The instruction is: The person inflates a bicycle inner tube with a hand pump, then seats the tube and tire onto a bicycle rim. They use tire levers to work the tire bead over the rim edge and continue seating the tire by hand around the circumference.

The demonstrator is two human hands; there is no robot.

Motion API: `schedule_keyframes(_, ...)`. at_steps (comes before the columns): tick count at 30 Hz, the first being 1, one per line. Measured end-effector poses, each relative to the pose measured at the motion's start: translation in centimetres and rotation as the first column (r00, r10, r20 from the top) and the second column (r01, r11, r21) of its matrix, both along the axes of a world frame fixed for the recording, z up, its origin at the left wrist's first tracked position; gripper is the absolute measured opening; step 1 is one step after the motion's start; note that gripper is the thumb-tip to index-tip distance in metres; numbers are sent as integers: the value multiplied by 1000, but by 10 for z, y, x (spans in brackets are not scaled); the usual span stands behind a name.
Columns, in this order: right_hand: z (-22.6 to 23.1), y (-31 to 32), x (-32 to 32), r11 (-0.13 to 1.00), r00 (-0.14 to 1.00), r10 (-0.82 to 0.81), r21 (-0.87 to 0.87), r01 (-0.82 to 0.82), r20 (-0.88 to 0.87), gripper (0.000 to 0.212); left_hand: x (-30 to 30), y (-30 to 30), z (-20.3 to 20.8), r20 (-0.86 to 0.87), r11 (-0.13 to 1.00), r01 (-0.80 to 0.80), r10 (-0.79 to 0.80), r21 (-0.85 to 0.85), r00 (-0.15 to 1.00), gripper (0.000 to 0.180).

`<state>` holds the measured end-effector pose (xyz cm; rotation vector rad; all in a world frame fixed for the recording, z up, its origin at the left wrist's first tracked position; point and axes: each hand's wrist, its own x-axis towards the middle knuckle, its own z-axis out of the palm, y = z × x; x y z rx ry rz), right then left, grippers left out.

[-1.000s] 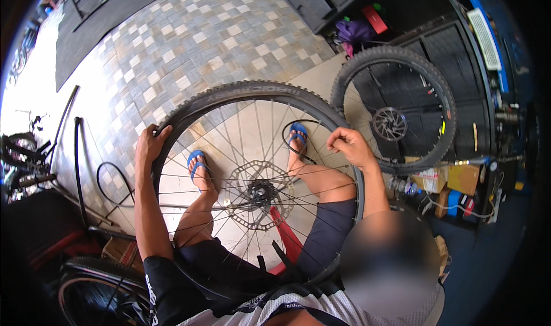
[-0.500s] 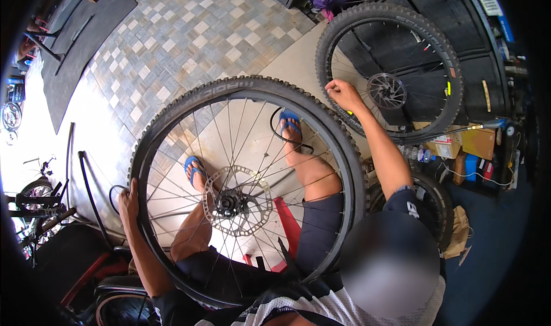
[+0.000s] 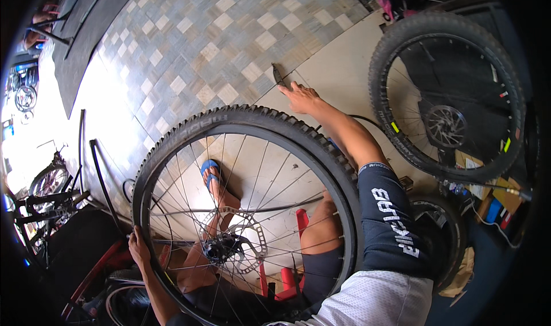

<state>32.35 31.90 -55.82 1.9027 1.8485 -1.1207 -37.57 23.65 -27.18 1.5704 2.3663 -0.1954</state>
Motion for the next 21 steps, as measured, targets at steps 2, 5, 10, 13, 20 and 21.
schedule_keyframes(2,-14,7,-13,998,998,51,-35,-50,23,80,3,-1,0,-1,998,-52,52,-32,999,75)
schedule_keyframes(5,-29,-10,-5,967,950,254,-63,-247,179,78,8,-1,0,15,994,-92,93,-56,996,76)
schedule_keyframes(10,-44,-36,11,966,956,257,-35,-255,144,68,5,1,-2,-31,988,-106,103,-110,994,79)
schedule_keyframes(13,-42,-51,10,968,960,246,16,-251,136,42,4,2,-7,-127,998,-64,61,-15,990,79)
schedule_keyframes(20,-48,-89,31,974,946,226,-41,-222,231,27,17,-5,-5,-54,998,-53,52,-18,997,79)
schedule_keyframes(21,-51,-93,32,982,957,187,-29,-186,221,27,17,-6,-5,-70,998,-53,52,-18,996,79)
